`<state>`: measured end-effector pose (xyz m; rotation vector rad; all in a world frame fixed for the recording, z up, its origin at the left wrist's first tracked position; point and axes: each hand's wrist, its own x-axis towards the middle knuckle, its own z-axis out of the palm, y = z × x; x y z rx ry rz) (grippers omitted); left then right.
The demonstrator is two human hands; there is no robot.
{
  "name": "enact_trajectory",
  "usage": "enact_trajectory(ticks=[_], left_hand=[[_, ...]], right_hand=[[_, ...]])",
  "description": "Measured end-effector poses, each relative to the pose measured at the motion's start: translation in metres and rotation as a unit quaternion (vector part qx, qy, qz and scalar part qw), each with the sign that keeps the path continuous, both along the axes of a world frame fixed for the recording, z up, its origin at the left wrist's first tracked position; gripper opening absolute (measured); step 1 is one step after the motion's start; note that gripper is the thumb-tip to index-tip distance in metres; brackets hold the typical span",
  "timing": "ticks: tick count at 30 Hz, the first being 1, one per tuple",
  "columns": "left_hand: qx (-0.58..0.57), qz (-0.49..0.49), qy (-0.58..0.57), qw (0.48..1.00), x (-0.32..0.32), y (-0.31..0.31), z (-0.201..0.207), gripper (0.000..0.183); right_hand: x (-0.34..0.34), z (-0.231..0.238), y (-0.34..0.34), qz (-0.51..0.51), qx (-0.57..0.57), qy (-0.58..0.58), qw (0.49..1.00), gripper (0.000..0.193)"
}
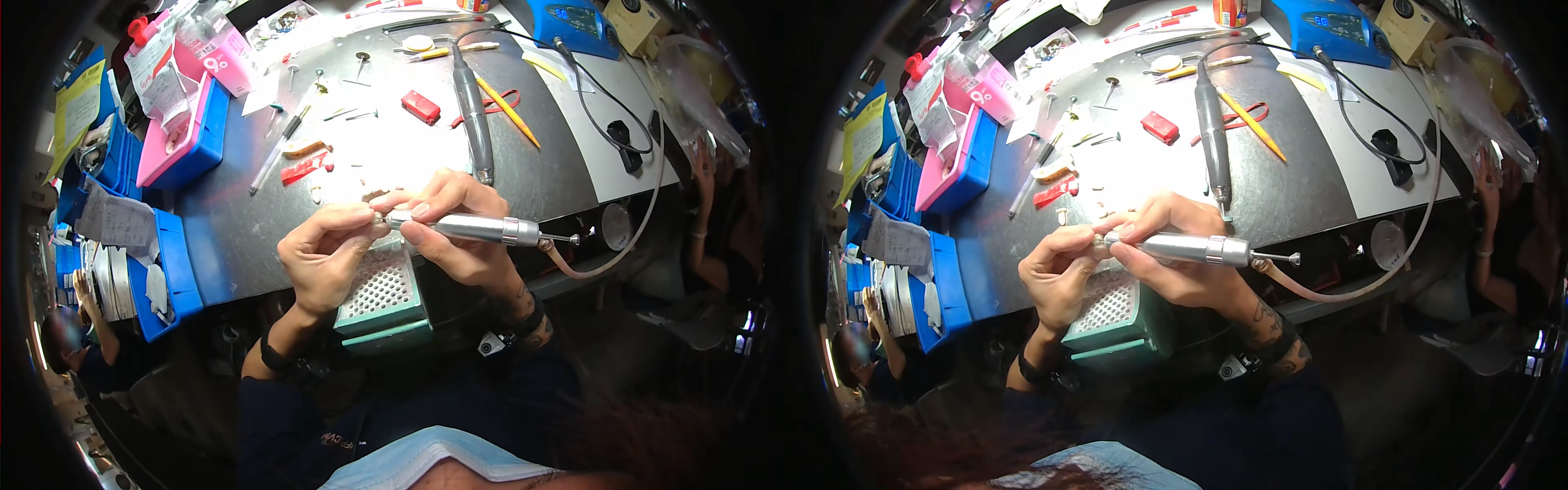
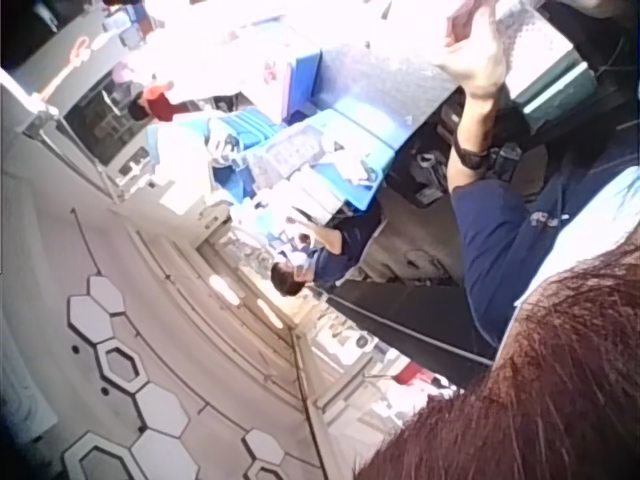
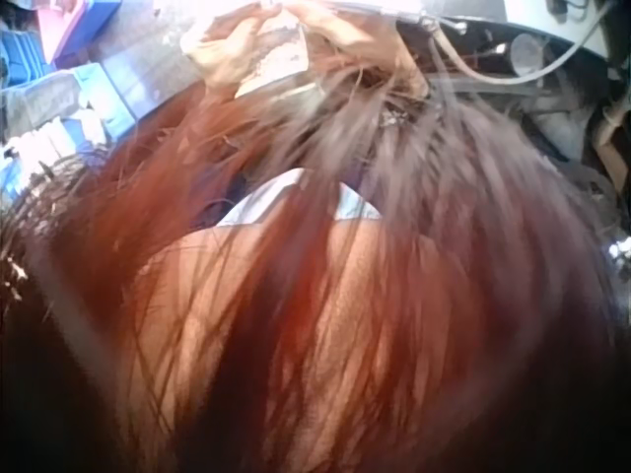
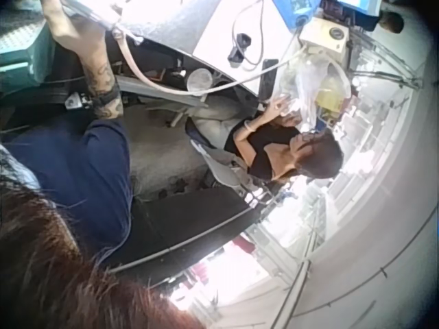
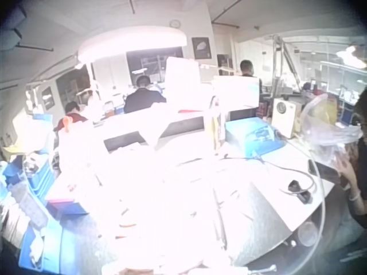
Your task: Grinding and shaping a dental prosthesis using a hand-held rotary tool at a lab bench.
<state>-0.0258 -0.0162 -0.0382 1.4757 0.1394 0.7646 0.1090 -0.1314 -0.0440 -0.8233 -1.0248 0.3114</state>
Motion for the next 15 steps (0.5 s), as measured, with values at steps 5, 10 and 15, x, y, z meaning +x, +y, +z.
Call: enact_trajectory(ticks=[5, 10, 15], left_hand=[[-0.004, 0.0, -0.006, 1.0, 0.0003, 0.0005, -0.0012, 0.022], [-0.004, -0.006, -0.011, 1.0, 0.0004, 0.0008, -0.0023, 0.022], [0.001, -0.008, -0.019, 1.0, 0.0014, 0.001, -0.0022, 0.023]], right_hand=[[0.0028, 0.001, -0.0032, -0.007, -0.028, -0.037, 0.999, 0.014], [-0.0003, -0.0003, -0.0005, 0.008, -0.006, 0.009, 1.0, 0.012], [-0.0007, -0.0015, -0.0009, 0.038, 0.014, 0.056, 0.998, 0.012]])
